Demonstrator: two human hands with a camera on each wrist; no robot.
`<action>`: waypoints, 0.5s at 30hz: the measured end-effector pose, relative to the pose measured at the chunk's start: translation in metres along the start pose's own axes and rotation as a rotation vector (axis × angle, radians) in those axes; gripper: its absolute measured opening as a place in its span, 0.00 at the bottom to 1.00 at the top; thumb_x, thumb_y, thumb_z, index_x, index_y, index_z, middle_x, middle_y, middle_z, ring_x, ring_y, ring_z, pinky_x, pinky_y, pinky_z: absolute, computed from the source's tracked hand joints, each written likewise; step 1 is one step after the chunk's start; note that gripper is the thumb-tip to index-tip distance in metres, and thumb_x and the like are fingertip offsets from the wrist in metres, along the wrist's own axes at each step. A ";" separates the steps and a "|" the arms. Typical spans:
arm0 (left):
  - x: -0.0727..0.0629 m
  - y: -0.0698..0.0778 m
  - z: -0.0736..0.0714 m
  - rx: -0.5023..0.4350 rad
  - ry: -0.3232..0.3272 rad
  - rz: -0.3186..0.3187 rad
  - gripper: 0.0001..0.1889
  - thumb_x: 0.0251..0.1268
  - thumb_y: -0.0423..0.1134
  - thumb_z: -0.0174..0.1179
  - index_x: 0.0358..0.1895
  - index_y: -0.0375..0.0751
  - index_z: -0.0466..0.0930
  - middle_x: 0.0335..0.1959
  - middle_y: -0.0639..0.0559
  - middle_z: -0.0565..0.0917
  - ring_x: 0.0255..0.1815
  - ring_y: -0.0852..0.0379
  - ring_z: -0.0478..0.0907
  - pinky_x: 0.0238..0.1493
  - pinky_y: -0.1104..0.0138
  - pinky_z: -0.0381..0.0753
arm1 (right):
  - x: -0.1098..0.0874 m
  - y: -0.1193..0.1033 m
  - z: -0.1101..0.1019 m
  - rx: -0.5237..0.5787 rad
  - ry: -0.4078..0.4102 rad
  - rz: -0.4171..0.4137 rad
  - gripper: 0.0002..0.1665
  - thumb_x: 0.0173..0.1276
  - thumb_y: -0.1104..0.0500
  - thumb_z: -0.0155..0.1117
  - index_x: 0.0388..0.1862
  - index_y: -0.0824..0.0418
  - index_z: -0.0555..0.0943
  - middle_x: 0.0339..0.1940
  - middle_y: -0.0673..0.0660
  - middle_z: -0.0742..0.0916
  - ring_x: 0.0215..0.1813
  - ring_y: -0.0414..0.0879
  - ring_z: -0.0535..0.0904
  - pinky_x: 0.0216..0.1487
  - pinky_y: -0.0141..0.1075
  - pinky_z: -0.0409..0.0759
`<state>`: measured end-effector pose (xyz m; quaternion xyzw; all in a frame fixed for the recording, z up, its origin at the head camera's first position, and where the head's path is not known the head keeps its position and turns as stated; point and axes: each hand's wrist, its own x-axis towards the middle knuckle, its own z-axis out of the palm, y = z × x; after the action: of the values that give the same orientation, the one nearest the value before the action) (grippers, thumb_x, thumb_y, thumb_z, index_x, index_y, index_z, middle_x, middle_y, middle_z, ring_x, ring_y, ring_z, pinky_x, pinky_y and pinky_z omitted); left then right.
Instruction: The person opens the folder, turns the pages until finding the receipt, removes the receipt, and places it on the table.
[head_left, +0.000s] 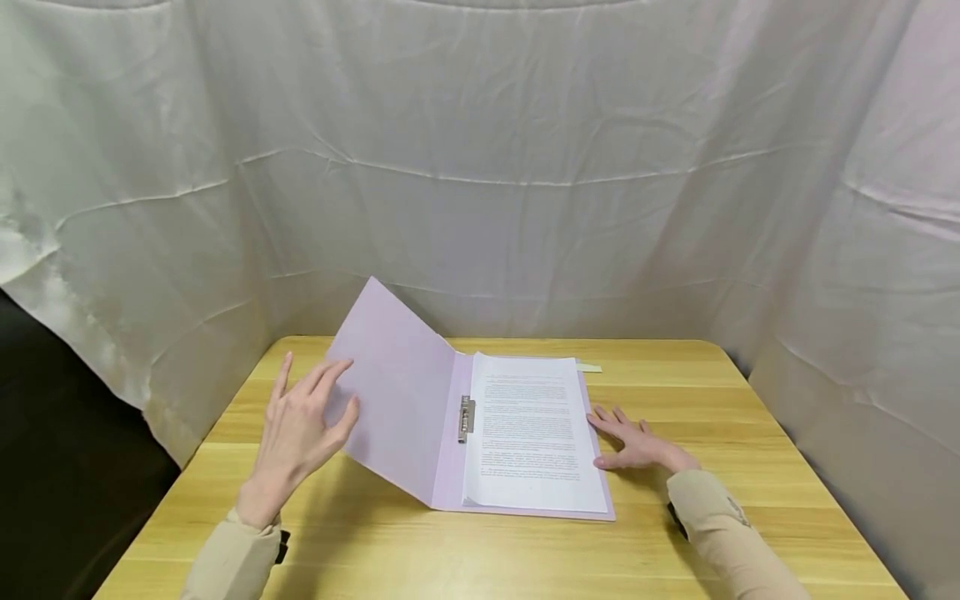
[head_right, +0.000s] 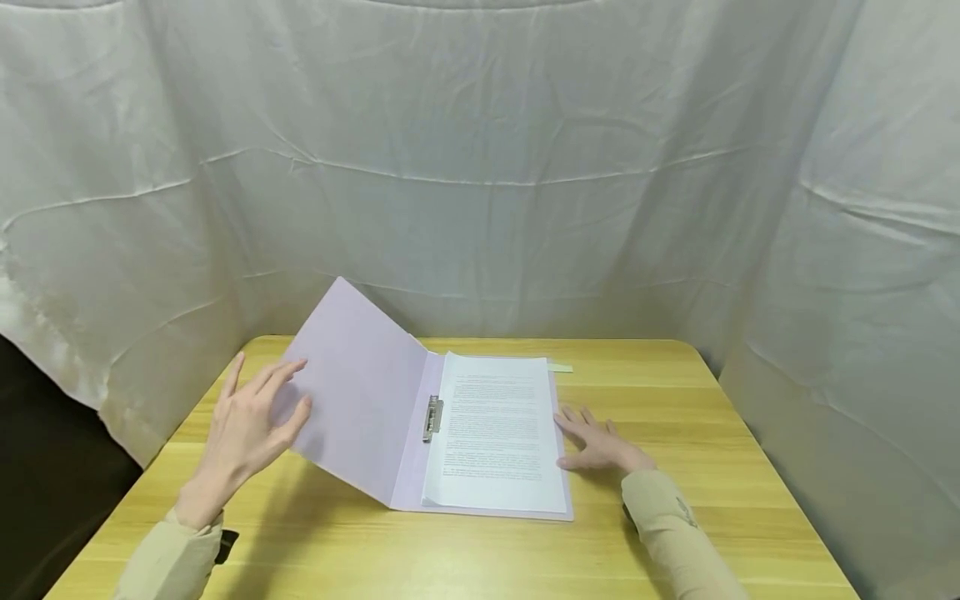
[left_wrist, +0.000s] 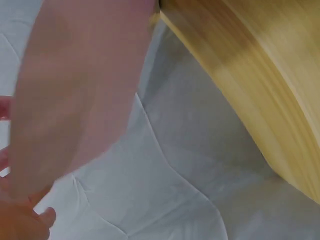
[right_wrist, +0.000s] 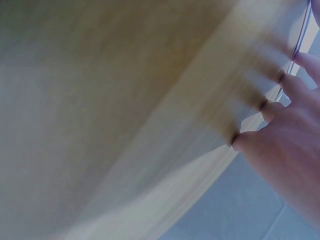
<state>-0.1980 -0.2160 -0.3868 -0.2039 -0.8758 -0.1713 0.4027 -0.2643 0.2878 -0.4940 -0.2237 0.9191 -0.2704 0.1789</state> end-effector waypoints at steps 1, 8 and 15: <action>0.000 0.000 -0.001 0.031 -0.018 -0.007 0.23 0.58 0.41 0.60 0.57 0.35 0.81 0.51 0.39 0.87 0.32 0.40 0.86 0.84 0.49 0.49 | 0.000 0.000 0.000 -0.001 0.001 -0.001 0.55 0.64 0.45 0.71 0.79 0.68 0.56 0.81 0.76 0.51 0.79 0.81 0.35 0.68 0.82 0.30; -0.004 -0.001 -0.003 0.160 -0.217 -0.095 0.26 0.61 0.41 0.63 0.63 0.34 0.77 0.55 0.37 0.87 0.31 0.36 0.87 0.79 0.43 0.56 | 0.000 0.000 -0.001 -0.002 0.000 -0.004 0.55 0.64 0.44 0.71 0.79 0.69 0.56 0.81 0.76 0.50 0.79 0.81 0.35 0.68 0.82 0.29; -0.012 -0.005 0.006 0.154 -0.513 -0.250 0.39 0.64 0.46 0.63 0.76 0.37 0.61 0.69 0.37 0.76 0.59 0.26 0.78 0.66 0.38 0.74 | 0.000 -0.001 0.000 0.001 -0.006 0.011 0.54 0.65 0.45 0.70 0.80 0.68 0.55 0.81 0.76 0.50 0.79 0.80 0.34 0.69 0.81 0.28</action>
<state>-0.1969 -0.2199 -0.4005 -0.0999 -0.9777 -0.0957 0.1582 -0.2638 0.2872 -0.4935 -0.2194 0.9197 -0.2692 0.1831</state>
